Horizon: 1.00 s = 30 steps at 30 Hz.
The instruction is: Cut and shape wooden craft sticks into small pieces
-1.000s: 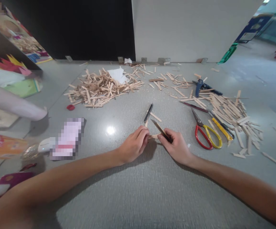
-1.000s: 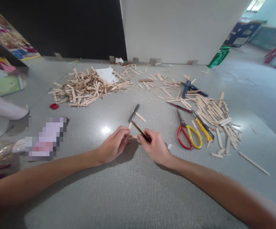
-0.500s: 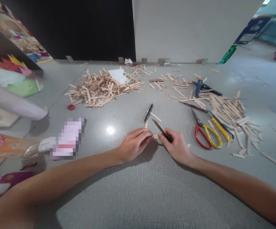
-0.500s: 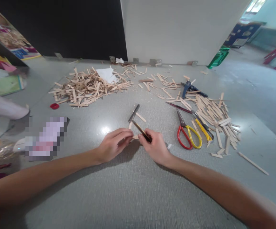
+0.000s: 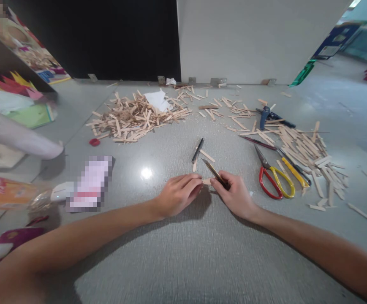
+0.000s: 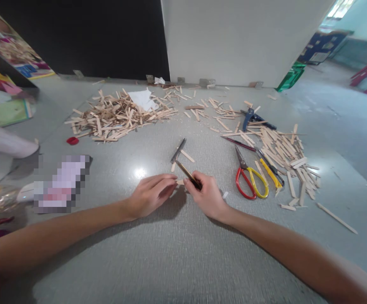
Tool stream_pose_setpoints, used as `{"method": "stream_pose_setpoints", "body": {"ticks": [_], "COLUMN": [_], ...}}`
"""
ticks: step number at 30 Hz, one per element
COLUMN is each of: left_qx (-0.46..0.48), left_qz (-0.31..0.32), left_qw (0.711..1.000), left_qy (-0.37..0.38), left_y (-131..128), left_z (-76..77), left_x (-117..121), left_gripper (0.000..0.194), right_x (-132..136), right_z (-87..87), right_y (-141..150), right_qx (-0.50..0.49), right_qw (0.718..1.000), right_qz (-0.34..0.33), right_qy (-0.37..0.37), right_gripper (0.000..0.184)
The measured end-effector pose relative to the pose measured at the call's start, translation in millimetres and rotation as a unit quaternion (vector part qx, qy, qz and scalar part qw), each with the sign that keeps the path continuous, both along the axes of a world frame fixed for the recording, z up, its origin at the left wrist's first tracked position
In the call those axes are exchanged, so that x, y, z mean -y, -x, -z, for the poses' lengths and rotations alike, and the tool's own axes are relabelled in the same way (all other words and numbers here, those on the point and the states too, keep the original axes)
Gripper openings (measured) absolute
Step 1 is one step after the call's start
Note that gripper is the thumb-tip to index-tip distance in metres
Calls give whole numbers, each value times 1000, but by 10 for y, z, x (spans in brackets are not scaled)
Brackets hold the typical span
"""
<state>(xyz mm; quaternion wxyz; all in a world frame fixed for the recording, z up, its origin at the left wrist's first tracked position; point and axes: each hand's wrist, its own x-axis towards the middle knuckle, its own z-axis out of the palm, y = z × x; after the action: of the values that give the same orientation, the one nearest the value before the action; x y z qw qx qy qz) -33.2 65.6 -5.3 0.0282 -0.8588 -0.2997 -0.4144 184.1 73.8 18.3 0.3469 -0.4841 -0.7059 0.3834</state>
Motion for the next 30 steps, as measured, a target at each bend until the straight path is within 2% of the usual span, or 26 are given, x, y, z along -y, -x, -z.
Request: {"method": "stream_pose_setpoints", "body": {"ticks": [4,11,19,25,30], "left_qx": [14,17,6,-16,14], "left_qz": [2,22,25,27,23], "left_qw": [999,997,996,997,992], "left_qy": [30,77,88,73,122], "left_y": [-14,17,16,30,0], "left_z": [-18,-21,29,-11,-32], "left_x": [-31,-65,-66,-8,6], "left_gripper": [10,22,19,18,18], "right_x": [-1,7,23,53,56], "right_z": [1,22,16,-2,5], "right_y": [0,-1,4,28,26], "right_qx": [2,3,11,14,1], "right_qw": [1000,1000,1000,1000,1000], "right_qz": [-2,1,8,7,19], "right_qy": [0,-4,-11,-12,-15], "right_gripper": [44,40,41,42,46]}}
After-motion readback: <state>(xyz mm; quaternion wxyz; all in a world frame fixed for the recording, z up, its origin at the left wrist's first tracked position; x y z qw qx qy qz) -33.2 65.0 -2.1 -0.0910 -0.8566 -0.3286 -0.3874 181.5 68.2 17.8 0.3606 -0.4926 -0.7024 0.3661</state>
